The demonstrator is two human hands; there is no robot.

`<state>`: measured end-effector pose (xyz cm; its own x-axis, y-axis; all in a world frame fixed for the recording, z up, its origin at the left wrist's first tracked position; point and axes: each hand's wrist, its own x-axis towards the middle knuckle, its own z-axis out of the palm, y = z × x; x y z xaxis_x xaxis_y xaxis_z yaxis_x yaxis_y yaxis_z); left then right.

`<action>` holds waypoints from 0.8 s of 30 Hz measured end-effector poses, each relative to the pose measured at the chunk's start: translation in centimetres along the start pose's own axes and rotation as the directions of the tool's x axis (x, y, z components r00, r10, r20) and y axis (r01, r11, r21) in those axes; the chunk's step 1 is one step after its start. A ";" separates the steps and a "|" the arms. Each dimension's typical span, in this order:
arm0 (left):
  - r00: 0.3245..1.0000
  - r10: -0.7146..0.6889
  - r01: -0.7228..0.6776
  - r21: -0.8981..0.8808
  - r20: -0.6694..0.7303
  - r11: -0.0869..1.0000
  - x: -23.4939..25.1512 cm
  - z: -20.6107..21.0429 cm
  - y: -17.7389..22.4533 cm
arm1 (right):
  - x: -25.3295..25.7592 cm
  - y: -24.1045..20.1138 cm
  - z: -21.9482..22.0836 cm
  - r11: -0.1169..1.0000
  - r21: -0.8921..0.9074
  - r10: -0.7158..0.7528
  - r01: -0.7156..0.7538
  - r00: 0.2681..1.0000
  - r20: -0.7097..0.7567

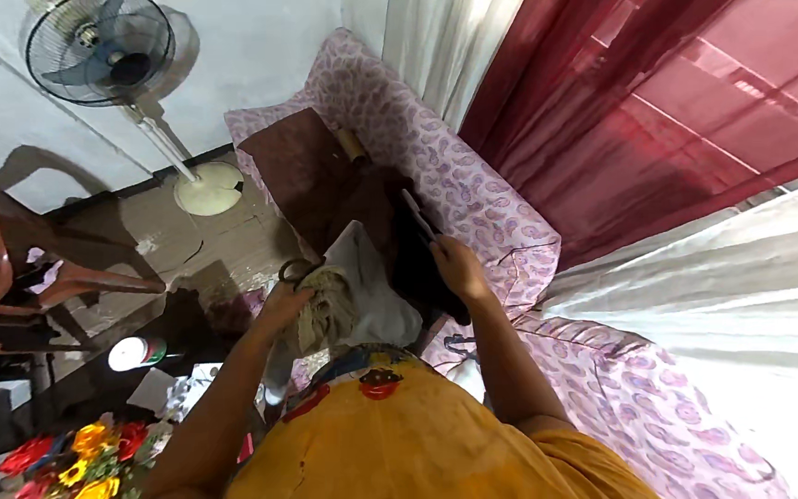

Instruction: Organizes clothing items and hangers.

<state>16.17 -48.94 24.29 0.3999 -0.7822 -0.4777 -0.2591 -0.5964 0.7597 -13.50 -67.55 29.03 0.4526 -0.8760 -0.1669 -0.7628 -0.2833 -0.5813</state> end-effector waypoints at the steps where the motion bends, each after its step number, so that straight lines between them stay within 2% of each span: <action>1: 0.999 0.013 -0.012 0.015 -0.039 1.000 0.2 -0.2 -0.3 | -0.1 0.1 0.0 1.000 -0.023 0.015 -0.014 1.000 0.024; 3: 0.994 0.097 -0.086 0.195 -0.047 0.977 -0.1 -1.7 -0.7 | -0.1 1.1 -1.0 0.995 -0.099 0.029 -0.025 0.998 0.048; 5: 0.963 0.243 -0.270 0.400 0.117 0.876 -0.6 -4.4 -1.2 | 0.0 2.4 -2.5 0.986 -0.167 0.022 -0.020 1.000 0.011; 7: 0.865 0.403 -0.501 0.465 0.299 0.730 -1.2 -5.9 -0.7 | 0.3 3.1 -3.3 0.979 -0.205 -0.035 0.020 0.997 -0.071; 10: 0.758 0.528 -0.652 0.475 0.382 0.591 -2.0 -4.6 1.3 | 0.7 1.8 -2.2 0.952 -0.220 -0.210 0.212 0.977 0.031; 12: 0.684 0.599 -0.726 0.458 0.416 0.512 -1.7 -2.9 2.6 | 0.4 -0.2 0.1 0.891 -0.138 -0.402 0.433 0.892 0.206; 14: 0.614 0.654 -0.785 0.430 0.442 0.447 -0.9 -1.4 2.4 | 0.0 -1.8 2.6 0.790 0.047 -0.597 0.612 0.748 0.290; 15: 0.611 0.651 -0.787 0.438 0.451 0.435 -0.7 -0.9 2.0 | -0.2 -2.1 3.8 0.744 0.133 -0.661 0.654 0.693 0.288; 16: 0.635 0.619 -0.768 0.467 0.463 0.438 -0.8 -0.7 1.6 | -0.2 -1.8 5.0 0.715 0.199 -0.697 0.670 0.668 0.260; 17: 0.696 0.530 -0.718 0.495 0.484 0.490 -1.1 -0.6 1.2 | 0.0 -1.0 6.2 0.701 0.281 -0.712 0.656 0.668 0.217; 18: 0.760 0.402 -0.643 0.506 0.510 0.574 -1.4 -0.4 1.0 | 0.3 0.5 7.6 0.688 0.404 -0.702 0.603 0.694 0.160; 19: 0.805 0.270 -0.557 0.517 0.528 0.650 -1.6 0.1 0.6 | 0.9 2.3 9.2 0.654 0.569 -0.654 0.499 0.751 0.092; 20: 0.830 0.155 -0.475 0.533 0.536 0.700 -1.5 0.7 -0.2 | 1.6 4.8 10.8 0.600 0.722 -0.541 0.344 0.839 0.050; 21: 0.842 0.065 -0.403 0.545 0.535 0.735 -1.5 1.5 -0.9 | 2.3 7.7 12.5 0.563 0.810 -0.360 0.163 0.931 0.064; 22: 0.853 -0.003 -0.334 0.550 0.522 0.765 -1.6 2.4 -1.6 | 3.2 11.3 14.7 0.559 0.829 -0.141 -0.017 0.983 0.115; 23: 0.870 -0.066 -0.255 0.561 0.488 0.787 -1.5 3.4 -2.4 | 4.0 15.5 17.5 0.583 0.786 0.076 -0.206 0.977 0.200; 24: 0.889 -0.127 -0.170 0.575 0.440 0.800 -1.5 4.5 -3.1 | 4.5 20.0 20.6 0.609 0.689 0.259 -0.392 0.920 0.293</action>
<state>12.40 -46.71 20.67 0.0020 -0.6988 -0.7153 -0.7812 -0.4477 0.4352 -17.21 -69.08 0.24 0.3540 -0.7650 -0.5381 -0.3238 0.4395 -0.8379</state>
